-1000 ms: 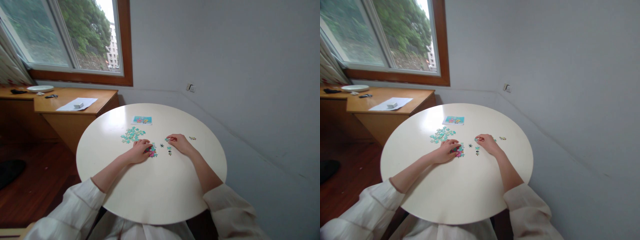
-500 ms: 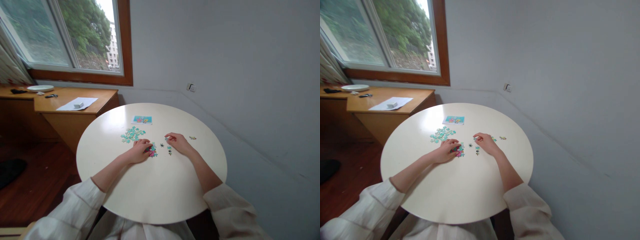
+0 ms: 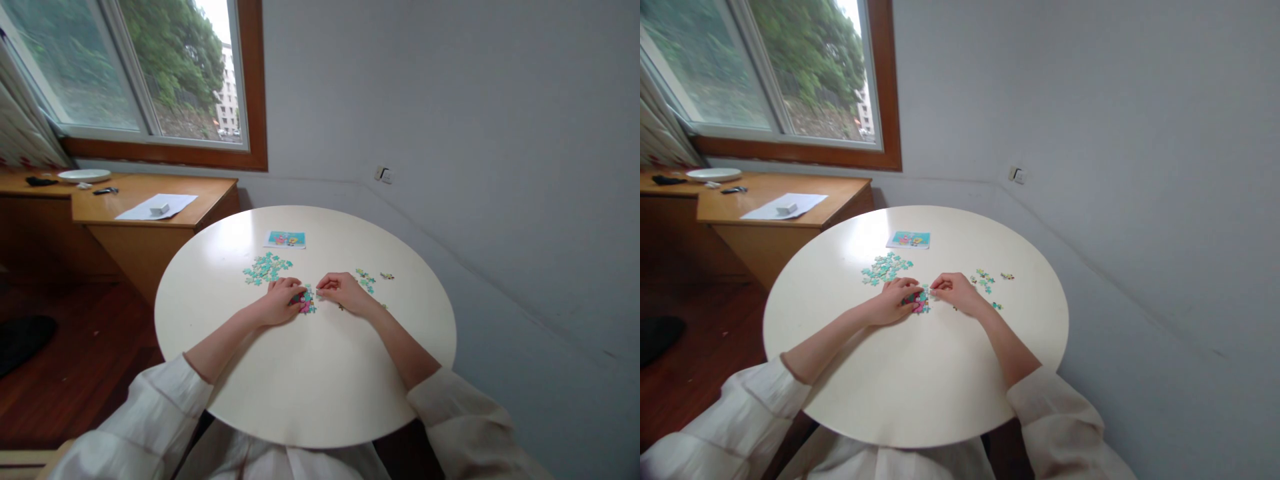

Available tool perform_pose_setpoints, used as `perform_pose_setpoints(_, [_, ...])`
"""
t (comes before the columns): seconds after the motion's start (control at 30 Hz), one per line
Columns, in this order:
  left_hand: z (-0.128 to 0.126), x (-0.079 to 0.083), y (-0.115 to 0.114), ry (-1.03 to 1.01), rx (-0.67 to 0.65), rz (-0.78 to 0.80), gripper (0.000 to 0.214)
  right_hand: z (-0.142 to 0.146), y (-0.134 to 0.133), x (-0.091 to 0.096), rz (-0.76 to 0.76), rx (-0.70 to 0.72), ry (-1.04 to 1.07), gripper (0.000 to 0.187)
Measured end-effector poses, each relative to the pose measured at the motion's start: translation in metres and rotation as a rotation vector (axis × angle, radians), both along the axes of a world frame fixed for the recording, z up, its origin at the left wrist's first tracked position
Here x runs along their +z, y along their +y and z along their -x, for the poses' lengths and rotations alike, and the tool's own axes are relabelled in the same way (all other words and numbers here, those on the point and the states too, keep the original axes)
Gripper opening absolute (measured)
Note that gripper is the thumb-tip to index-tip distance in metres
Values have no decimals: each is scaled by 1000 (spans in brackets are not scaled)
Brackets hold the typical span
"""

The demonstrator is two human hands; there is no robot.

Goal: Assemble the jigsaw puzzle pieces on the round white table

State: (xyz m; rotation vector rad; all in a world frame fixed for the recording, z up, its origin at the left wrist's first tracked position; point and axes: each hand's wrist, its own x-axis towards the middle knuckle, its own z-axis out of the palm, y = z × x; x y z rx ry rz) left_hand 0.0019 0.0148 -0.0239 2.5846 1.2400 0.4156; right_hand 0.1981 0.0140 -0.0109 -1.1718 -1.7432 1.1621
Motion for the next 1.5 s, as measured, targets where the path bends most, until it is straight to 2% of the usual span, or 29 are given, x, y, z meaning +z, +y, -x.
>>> perform_pose_setpoints(0.27, [-1,1,0,17,-3,-19,35,3,-8,2,100,232,-40,21])
perform_pose_setpoints(0.37, [-1,0,1,15,-1,-21,35,4,-10,2,76,288,-96,19])
perform_pose_setpoints(0.5, [-1,-1,2,10,0,-22,35,6,-12,5,-3,283,-201,13])
perform_pose_setpoints(0.67, [-1,-2,2,12,0,-31,35,6,-11,3,-111,300,-173,9])
perform_pose_setpoints(1.07, [-2,3,-1,23,-5,-26,33,6,-9,0,-172,293,-187,8])
perform_pose_setpoints(1.27, [-1,1,0,18,-11,-31,34,6,-9,1,-219,218,-291,9])
perform_pose_setpoints(1.5, [-1,0,1,12,-2,-26,35,3,-7,0,-298,253,-406,8])
